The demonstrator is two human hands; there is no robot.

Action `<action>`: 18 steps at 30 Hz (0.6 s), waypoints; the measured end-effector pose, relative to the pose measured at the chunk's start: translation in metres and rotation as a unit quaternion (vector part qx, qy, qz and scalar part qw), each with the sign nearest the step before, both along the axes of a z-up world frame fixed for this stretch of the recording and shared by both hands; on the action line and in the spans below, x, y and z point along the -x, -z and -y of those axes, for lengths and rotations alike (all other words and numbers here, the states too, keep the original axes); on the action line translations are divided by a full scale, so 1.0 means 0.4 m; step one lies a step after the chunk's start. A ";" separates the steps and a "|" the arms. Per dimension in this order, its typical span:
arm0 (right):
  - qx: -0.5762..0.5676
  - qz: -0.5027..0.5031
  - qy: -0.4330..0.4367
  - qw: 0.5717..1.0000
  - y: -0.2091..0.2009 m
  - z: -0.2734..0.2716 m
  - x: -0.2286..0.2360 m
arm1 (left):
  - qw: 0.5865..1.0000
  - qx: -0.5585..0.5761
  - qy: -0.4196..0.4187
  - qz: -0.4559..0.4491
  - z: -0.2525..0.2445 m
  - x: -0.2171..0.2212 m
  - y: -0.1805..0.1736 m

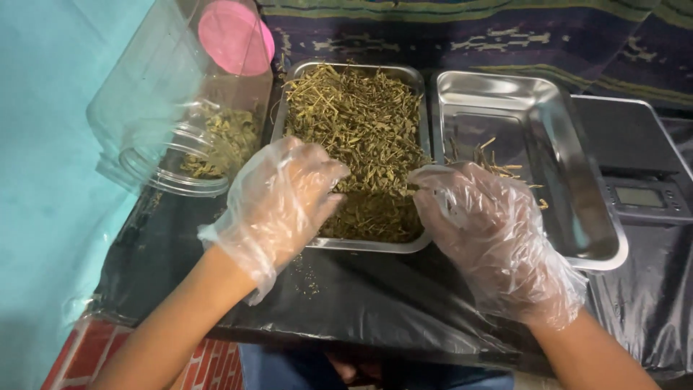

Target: Sorting dried tea leaves by manually removing stems and debris and placing them in a separate tray.

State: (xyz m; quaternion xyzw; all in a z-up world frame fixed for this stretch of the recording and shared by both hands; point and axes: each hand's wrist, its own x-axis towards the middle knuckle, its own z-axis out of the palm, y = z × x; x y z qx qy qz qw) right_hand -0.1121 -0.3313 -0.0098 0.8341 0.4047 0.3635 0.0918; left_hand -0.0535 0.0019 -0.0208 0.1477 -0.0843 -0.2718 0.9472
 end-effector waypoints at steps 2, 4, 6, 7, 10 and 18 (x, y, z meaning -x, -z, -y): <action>-0.085 -0.077 -0.068 0.991 -0.051 -0.039 -0.001 | 0.976 -0.154 -0.062 -0.141 0.028 -0.017 -0.026; -0.153 -0.109 -0.043 0.981 -0.068 -0.069 0.003 | 0.956 -0.257 -0.077 0.117 -0.001 -0.043 0.087; -0.219 -0.140 -0.020 0.965 -0.044 -0.054 -0.001 | 0.864 -0.336 -0.088 0.365 -0.004 -0.032 0.076; -0.107 -0.058 -0.013 0.993 -0.011 -0.024 -0.007 | 0.574 -0.568 -0.233 0.542 0.005 -0.010 0.007; -0.045 -0.039 -0.029 0.998 -0.016 -0.021 -0.007 | 0.214 -0.704 -0.332 0.590 0.024 0.045 -0.083; 0.026 -0.022 0.005 0.999 -0.026 -0.026 -0.002 | 0.300 -0.684 -0.349 0.565 0.024 0.118 -0.151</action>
